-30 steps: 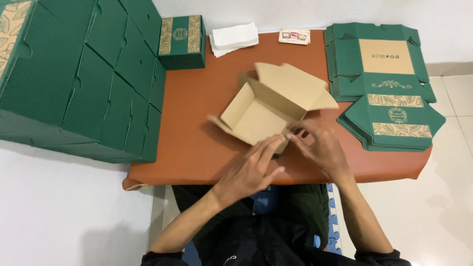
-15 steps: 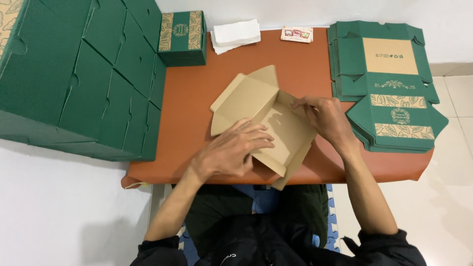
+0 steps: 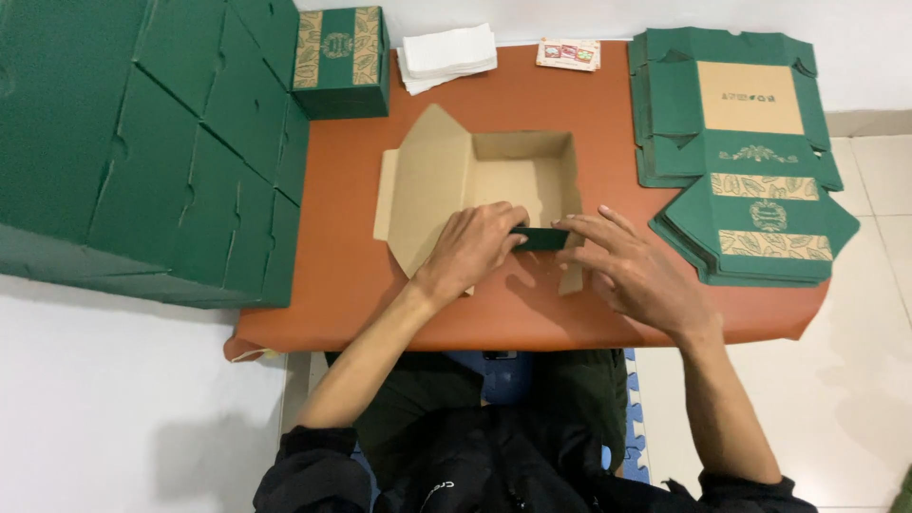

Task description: Folding flat cardboard templates into finished boxes and adding inserts.

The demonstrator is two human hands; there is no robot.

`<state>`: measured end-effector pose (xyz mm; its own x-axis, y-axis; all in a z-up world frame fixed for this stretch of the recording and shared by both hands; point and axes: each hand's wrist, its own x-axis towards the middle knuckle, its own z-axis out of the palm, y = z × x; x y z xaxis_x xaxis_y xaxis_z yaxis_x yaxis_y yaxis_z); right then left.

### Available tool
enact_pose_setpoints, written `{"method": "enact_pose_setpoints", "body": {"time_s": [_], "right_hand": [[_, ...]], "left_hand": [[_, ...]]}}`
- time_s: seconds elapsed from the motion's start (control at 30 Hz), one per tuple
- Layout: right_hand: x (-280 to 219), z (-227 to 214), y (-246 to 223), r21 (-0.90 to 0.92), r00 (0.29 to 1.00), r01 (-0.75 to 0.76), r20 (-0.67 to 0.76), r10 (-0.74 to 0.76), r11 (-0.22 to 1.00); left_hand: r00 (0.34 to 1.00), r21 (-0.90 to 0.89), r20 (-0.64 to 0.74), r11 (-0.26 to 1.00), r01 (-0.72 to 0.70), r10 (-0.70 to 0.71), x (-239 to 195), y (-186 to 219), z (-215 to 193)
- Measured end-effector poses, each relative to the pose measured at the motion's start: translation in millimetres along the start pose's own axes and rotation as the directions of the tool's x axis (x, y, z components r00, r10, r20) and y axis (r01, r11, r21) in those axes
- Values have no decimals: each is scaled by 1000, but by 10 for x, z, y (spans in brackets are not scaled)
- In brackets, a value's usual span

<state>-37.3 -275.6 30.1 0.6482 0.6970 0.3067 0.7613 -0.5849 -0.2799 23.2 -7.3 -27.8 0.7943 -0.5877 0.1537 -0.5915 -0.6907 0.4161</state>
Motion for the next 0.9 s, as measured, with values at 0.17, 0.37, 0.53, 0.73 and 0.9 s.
{"method": "enact_pose_setpoints", "body": {"time_s": [0.17,0.37,0.53,0.73,0.9], "right_hand": [[-6,300,188,-79,966,-106,-246,83,991],[141,545,461,-129,908,-216,-390,151,968],[293,684,482,-295,879,-268,-464,108,917],[352,817,532,-412,843,-341,-531,81,845],[374,830,533,-330,822,-322,-563,89,887]], "left_hand": [[1000,-103,-21,995,-8,6,99,112,-98],[997,-153,23,986,-63,67,54,164,-254],[999,-230,54,973,7,6,73,132,-302],[1000,-214,19,977,14,-10,94,36,-215],[999,-216,26,976,26,-20,102,21,-243]]}}
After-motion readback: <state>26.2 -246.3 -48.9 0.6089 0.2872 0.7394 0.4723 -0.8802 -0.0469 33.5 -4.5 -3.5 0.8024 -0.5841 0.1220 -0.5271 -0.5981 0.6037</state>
